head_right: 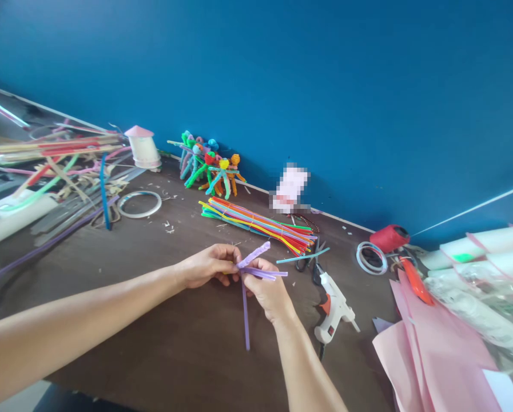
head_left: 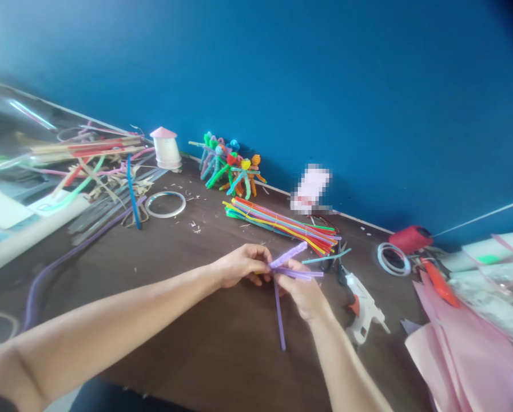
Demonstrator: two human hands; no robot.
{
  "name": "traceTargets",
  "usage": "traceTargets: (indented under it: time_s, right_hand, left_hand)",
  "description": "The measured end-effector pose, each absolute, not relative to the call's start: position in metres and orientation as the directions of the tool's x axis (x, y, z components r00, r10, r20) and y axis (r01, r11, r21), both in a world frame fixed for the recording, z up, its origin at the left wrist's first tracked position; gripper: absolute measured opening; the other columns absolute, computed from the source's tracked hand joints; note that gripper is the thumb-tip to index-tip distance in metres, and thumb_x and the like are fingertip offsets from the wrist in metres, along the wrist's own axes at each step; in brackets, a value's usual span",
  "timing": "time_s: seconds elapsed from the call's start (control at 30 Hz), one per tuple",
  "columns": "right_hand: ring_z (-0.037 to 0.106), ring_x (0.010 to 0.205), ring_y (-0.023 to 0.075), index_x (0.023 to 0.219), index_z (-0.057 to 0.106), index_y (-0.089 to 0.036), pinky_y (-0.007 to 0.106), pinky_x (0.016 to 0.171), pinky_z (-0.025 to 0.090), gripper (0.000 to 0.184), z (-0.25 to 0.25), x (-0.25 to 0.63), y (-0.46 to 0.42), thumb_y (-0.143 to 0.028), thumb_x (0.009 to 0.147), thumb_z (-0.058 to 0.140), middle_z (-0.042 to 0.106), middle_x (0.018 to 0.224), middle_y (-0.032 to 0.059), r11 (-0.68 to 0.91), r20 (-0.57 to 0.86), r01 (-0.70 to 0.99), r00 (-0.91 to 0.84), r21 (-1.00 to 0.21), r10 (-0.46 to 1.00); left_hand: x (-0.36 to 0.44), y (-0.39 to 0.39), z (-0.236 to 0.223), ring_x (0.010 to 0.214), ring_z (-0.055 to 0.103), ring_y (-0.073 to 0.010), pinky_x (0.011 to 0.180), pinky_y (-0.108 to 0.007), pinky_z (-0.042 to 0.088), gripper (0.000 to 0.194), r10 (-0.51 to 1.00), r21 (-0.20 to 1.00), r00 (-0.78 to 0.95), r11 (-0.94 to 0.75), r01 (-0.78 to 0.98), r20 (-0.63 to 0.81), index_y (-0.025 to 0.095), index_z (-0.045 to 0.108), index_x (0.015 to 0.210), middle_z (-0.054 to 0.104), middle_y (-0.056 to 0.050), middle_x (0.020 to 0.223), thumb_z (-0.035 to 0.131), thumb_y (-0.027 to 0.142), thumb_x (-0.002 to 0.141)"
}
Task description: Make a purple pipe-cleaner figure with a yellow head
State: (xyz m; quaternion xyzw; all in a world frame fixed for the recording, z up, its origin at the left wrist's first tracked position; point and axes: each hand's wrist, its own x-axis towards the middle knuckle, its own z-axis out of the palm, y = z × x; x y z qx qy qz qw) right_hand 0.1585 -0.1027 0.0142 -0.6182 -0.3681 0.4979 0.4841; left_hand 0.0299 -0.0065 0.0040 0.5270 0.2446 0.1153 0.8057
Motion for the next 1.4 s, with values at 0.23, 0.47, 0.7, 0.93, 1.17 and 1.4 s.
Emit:
traceTargets:
  time_s: [0.23,0.47,0.7,0.93,1.17,1.4]
  right_hand:
    - [0.049,0.048,0.0106,0.069,0.055,-0.016,0.021,0.042,0.041,0.01,0.015,0.152,-0.102,-0.025,0.065,0.058,0.054,0.055,-0.003,-0.271,-0.243,0.059,0.294,-0.961,0.925]
    - [0.051,0.047,0.0092,0.069,0.056,-0.016,0.022,0.048,0.044,0.007,0.013,0.155,-0.102,-0.02,0.064,0.058,0.057,0.058,-0.003,-0.224,-0.196,0.072,0.282,-0.972,0.939]
    - [0.055,0.051,0.0117,0.069,0.056,-0.018,0.024,0.05,0.046,0.007,0.017,0.156,-0.103,-0.024,0.071,0.057,0.059,0.064,-0.0008,-0.097,-0.041,0.244,0.225,-0.965,0.974]
    - [0.057,0.066,0.0149,0.071,0.057,-0.019,0.027,0.065,0.044,0.009,0.019,0.153,-0.106,-0.019,0.078,0.051,0.06,0.07,0.0013,0.111,0.244,0.539,0.181,-0.835,0.953]
    - [0.056,0.07,0.0154,0.072,0.057,-0.02,0.026,0.067,0.043,0.012,0.015,0.158,-0.106,-0.013,0.078,0.048,0.058,0.072,0.0024,0.201,0.377,0.693,0.111,-0.692,0.919]
    - [0.054,0.072,0.0142,0.079,0.06,-0.021,0.025,0.066,0.043,0.019,0.019,0.156,-0.109,-0.012,0.081,0.044,0.055,0.077,0.0038,0.215,0.385,0.8,0.021,-0.56,0.923]
  left_hand:
    - [0.031,-0.008,0.009,0.051,0.049,-0.0072,0.044,-0.018,0.043,0.016,0.462,0.922,0.834,0.363,0.133,-0.302,0.015,0.05,0.072,0.052,0.003,0.06,0.06,0.022,0.061]
    - [0.032,-0.007,0.009,0.05,0.049,-0.0071,0.044,-0.019,0.044,0.014,0.43,0.896,0.825,0.401,0.189,-0.367,0.013,0.053,0.07,0.057,0.0,0.062,0.057,0.019,0.059]
    - [0.028,0.001,0.008,0.049,0.049,-0.0073,0.043,-0.019,0.045,0.012,0.351,0.853,0.864,0.498,0.154,-0.36,0.012,0.055,0.069,0.057,-0.001,0.061,0.059,0.018,0.06]
    - [0.026,0.007,0.008,0.048,0.049,-0.0069,0.041,-0.017,0.047,0.006,0.262,0.818,0.895,0.549,0.17,-0.362,0.011,0.056,0.065,0.057,-0.001,0.058,0.058,0.016,0.063]
    - [0.026,0.006,0.009,0.05,0.051,-0.0071,0.041,-0.017,0.046,0.01,0.252,0.816,0.894,0.548,0.184,-0.37,0.011,0.056,0.069,0.06,-0.002,0.065,0.06,0.018,0.064]
    - [0.026,0.005,0.01,0.046,0.05,-0.0069,0.041,-0.017,0.044,0.008,0.252,0.825,0.887,0.524,0.211,-0.386,0.011,0.056,0.064,0.058,-0.001,0.059,0.059,0.018,0.062]
